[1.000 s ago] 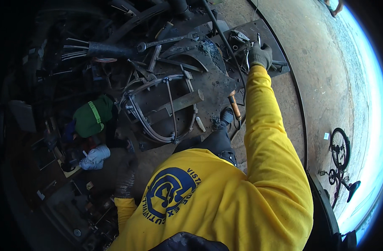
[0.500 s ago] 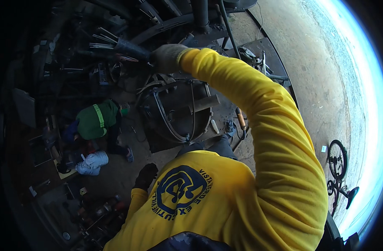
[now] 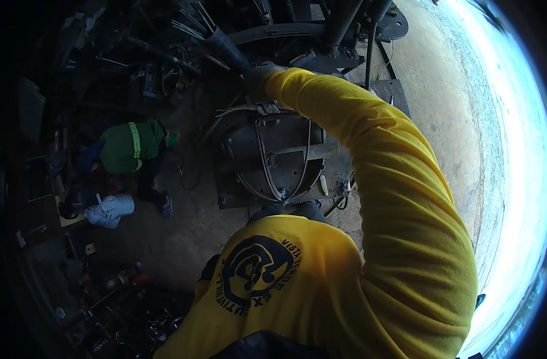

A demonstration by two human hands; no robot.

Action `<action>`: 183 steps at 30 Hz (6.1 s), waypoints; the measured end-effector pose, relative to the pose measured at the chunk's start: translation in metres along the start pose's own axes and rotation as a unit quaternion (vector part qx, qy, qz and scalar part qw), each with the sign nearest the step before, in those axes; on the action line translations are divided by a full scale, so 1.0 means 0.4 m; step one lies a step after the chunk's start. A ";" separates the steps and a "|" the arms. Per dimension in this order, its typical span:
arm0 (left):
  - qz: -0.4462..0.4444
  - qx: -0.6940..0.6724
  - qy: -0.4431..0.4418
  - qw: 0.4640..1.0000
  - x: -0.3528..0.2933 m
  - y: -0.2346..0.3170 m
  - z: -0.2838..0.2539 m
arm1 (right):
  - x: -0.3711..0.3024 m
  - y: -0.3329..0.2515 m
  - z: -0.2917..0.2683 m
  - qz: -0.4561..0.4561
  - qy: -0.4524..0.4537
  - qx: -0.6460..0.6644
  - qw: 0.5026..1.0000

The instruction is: The person uses pliers and a wrench to adjust a metal frame on a workbench before welding the components together using a welding tool.

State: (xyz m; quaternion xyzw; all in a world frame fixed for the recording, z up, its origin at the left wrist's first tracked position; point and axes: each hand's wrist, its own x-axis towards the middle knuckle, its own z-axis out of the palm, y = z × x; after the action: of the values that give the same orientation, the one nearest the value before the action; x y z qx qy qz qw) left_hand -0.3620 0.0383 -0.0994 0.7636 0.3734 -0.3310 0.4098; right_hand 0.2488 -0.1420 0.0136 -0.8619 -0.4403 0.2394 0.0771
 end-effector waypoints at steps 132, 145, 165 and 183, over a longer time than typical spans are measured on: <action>0.348 -0.148 0.414 0.828 -0.033 0.819 0.164 | -0.372 0.321 -0.025 -0.082 0.097 0.124 0.984; 0.348 -0.162 0.511 0.769 0.044 1.041 0.193 | -0.216 0.278 -0.029 -0.382 0.036 -0.089 0.919; 0.295 0.119 0.617 0.720 0.034 1.078 0.208 | -0.122 0.214 -0.049 -0.461 0.018 -0.069 0.884; 0.314 -0.041 0.641 0.699 0.075 1.086 0.195 | -0.150 0.182 -0.025 -0.464 0.043 -0.084 0.881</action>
State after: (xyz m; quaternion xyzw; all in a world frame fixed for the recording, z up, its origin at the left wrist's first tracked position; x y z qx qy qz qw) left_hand 0.0029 -0.1881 0.0060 0.8464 0.2975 0.4021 0.1826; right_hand 0.2765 -0.2327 0.0180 -0.5719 -0.8043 0.1015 0.1255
